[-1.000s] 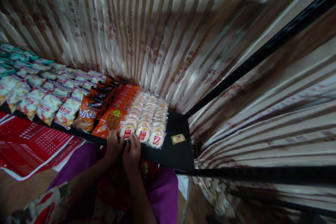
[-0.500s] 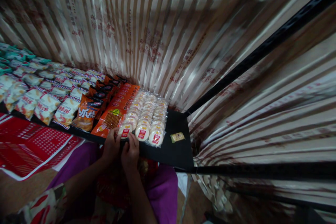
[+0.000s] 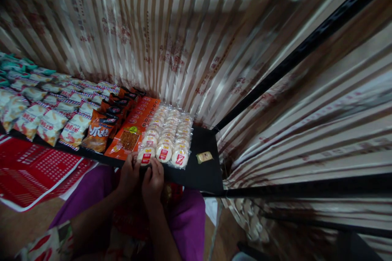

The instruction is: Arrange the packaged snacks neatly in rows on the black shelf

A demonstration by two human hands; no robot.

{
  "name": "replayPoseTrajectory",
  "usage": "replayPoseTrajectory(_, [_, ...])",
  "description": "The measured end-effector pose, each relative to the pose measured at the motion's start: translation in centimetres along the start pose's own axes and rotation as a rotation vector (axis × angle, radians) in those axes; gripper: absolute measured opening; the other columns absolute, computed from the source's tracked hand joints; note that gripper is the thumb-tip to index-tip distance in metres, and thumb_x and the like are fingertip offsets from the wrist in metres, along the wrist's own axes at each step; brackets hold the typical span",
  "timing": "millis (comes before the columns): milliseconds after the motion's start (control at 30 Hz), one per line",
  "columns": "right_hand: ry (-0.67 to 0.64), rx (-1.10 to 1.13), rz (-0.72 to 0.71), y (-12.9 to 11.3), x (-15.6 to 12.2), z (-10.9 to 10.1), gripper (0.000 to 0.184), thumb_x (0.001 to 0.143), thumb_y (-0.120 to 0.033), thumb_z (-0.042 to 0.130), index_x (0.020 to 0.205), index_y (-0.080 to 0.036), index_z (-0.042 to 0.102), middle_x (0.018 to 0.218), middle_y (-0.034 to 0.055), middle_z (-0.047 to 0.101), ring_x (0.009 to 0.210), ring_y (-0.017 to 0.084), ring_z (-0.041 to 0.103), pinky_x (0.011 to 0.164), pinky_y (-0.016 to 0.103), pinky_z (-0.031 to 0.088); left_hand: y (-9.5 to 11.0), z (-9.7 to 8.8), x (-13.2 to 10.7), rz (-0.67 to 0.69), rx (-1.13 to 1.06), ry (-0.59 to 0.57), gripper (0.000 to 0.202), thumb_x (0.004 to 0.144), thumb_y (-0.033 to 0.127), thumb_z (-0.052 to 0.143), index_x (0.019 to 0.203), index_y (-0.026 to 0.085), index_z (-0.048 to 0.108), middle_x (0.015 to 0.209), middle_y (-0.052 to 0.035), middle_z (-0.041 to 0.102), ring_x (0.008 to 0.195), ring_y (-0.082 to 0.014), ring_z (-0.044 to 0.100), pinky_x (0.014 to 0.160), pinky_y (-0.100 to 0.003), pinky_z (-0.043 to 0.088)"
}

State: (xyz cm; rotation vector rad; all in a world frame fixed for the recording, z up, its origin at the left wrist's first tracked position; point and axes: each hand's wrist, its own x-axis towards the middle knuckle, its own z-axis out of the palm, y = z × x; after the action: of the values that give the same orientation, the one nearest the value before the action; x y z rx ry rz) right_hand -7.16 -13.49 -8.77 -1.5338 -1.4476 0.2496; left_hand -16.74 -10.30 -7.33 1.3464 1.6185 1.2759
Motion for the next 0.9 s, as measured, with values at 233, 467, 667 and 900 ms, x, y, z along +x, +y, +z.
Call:
replayPoseTrajectory(233, [0.054,-0.005,0.066,0.7,-0.9,-2.4,0.032,0.091,-0.027,0.04,0.108,-0.016,0.065,0.108,0.0125,0.063,0.102,0.02,0.058,0.093,0.04,0.048,0.9,1.2,-1.7,0.052,-0.065,-0.114,0.027,0.084,0.036,0.04,0.099,0.017,0.052,0.096,-0.0094,0.064,0.091,-0.0227,0.062,0.083,-0.038,0.05])
replayPoseTrajectory(467, [0.116,-0.101,0.119,3.9,-2.0,-5.4,0.031,0.09,-0.031,0.044,0.106,-0.017,0.066,0.104,0.0123,0.062,0.099,0.02,0.059,0.086,0.036,0.05,0.6,5.2,-3.6,0.07,-0.164,-0.269,0.021,0.086,0.03,0.042,0.099,0.018,0.053,0.098,-0.0082,0.064,0.094,-0.0204,0.062,0.084,-0.036,0.05])
replayPoseTrajectory(667, [0.178,-0.183,0.109,6.7,-1.7,-7.3,0.035,0.089,-0.036,0.045,0.104,-0.013,0.067,0.102,0.0144,0.061,0.097,0.021,0.059,0.082,0.035,0.05,1.1,8.5,-4.2,0.062,-0.154,-0.328,0.017,0.086,0.026,0.041,0.096,0.018,0.052,0.097,-0.0082,0.065,0.092,-0.0197,0.062,0.085,-0.037,0.049])
replayPoseTrajectory(900, [0.217,-0.196,0.127,8.6,-1.0,-7.8,0.037,0.088,-0.042,0.047,0.103,-0.016,0.068,0.101,0.0134,0.06,0.095,0.021,0.059,0.08,0.034,0.05,1.3,10.4,-4.2,0.063,-0.115,-0.313,0.02,0.084,0.018,0.041,0.099,0.019,0.054,0.096,-0.0061,0.065,0.091,-0.0188,0.061,0.088,-0.038,0.047])
